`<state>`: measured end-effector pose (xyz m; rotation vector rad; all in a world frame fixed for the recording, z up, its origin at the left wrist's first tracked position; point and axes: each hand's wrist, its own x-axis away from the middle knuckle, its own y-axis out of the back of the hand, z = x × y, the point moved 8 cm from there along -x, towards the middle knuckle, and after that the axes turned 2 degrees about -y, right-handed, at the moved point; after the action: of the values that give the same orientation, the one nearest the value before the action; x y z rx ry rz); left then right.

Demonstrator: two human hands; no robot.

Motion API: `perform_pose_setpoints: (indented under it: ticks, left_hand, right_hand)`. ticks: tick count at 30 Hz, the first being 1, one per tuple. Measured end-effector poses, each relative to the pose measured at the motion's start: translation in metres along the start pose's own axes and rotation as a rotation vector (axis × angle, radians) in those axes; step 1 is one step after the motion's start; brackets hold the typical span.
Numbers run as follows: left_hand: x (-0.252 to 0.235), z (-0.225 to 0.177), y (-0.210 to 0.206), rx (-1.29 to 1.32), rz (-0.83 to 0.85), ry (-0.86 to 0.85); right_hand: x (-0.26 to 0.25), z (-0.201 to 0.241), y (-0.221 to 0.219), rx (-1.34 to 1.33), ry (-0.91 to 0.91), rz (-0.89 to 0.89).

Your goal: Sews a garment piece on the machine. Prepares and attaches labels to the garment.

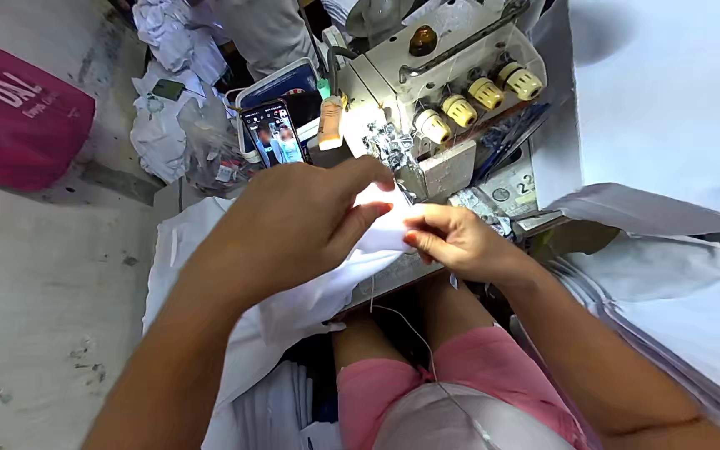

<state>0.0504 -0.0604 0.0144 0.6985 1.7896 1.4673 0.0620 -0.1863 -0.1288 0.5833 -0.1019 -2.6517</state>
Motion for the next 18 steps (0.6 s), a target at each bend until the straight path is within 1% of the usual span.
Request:
perform_pose_setpoints:
  ticks: [2, 4, 7, 8, 10, 12, 15, 18]
  left_hand:
    - [-0.003, 0.008, -0.029, -0.159, 0.075, 0.048]
    - [-0.003, 0.013, -0.059, -0.166, 0.182, 0.105]
    - [0.003, 0.022, -0.101, -0.075, 0.481, 0.346]
    - [0.006, 0.024, -0.106, -0.071, 0.542, 0.419]
    - [0.008, 0.025, -0.106, -0.083, 0.581, 0.491]
    - [0.007, 0.025, -0.105, -0.104, 0.604, 0.518]
    - [0.005, 0.025, -0.106, -0.124, 0.594, 0.504]
    - [0.002, 0.035, -0.108, -0.152, 0.582, 0.506]
  right_hand:
    - [0.018, -0.011, 0.002, 0.022, 0.021, -0.079]
    - [0.029, -0.019, 0.004, -0.001, 0.02, -0.127]
    - [0.033, -0.019, 0.003, -0.007, 0.029, -0.159]
    - [0.033, -0.018, 0.002, 0.006, 0.038, -0.167]
    - [0.035, -0.015, -0.001, 0.022, 0.054, -0.19]
    - [0.038, -0.015, -0.004, 0.022, 0.065, -0.216]
    - [0.042, -0.02, -0.006, 0.032, 0.051, -0.24]
    - [0.034, -0.028, -0.005, 0.045, 0.012, -0.244]
